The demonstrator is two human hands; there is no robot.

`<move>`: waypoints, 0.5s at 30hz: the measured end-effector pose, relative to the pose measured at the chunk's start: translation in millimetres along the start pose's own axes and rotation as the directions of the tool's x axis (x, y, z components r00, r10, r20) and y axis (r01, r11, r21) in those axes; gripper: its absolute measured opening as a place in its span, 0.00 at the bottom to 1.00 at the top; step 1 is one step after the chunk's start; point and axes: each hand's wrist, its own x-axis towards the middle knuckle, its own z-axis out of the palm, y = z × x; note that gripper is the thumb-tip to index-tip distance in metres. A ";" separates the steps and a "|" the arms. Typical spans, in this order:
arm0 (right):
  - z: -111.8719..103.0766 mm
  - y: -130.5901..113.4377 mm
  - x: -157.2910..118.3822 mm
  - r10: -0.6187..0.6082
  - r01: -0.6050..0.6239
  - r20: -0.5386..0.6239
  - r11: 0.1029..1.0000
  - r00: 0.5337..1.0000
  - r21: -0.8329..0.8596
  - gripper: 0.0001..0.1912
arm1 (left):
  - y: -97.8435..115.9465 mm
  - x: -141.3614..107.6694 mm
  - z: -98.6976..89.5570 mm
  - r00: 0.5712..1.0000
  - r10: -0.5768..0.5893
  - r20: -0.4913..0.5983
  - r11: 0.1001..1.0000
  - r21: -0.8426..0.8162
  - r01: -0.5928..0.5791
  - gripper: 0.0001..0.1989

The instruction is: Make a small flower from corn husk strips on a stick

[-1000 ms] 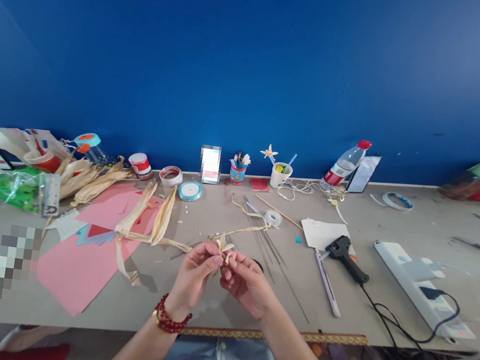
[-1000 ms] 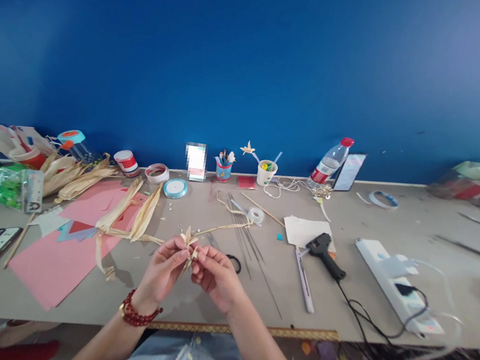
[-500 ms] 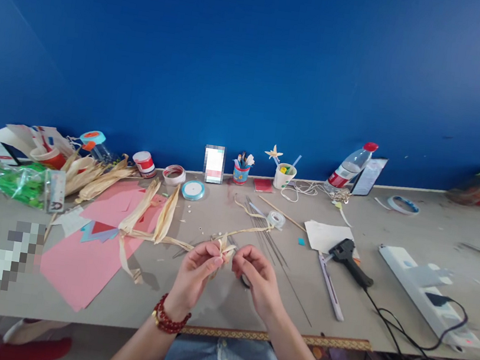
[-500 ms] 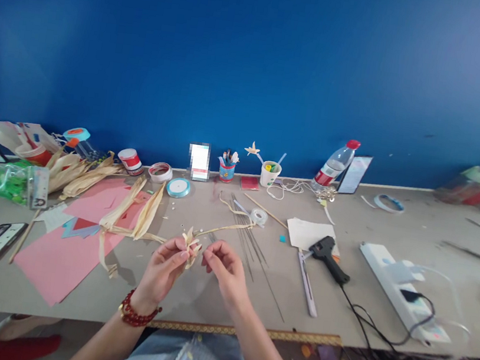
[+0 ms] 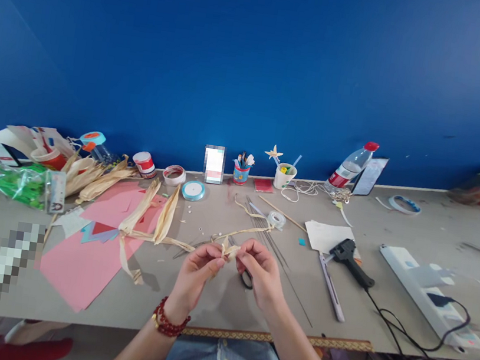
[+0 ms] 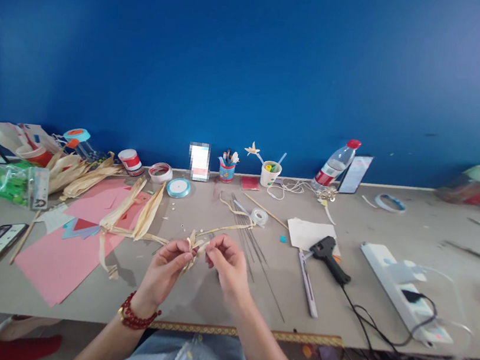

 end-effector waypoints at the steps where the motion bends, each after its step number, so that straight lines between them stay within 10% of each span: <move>1: 0.4 0.0 -0.7 -0.006 0.007 -0.014 1.000 1.000 0.024 0.10 | -0.8 0.3 -0.5 1.000 0.001 -0.016 1.000 -0.004 -0.001 0.06; 15: 8.8 -1.1 -7.2 -0.065 0.067 -0.056 0.997 0.996 0.034 0.12 | -7.0 0.6 -2.5 0.997 0.018 -0.082 1.000 0.002 -0.018 0.07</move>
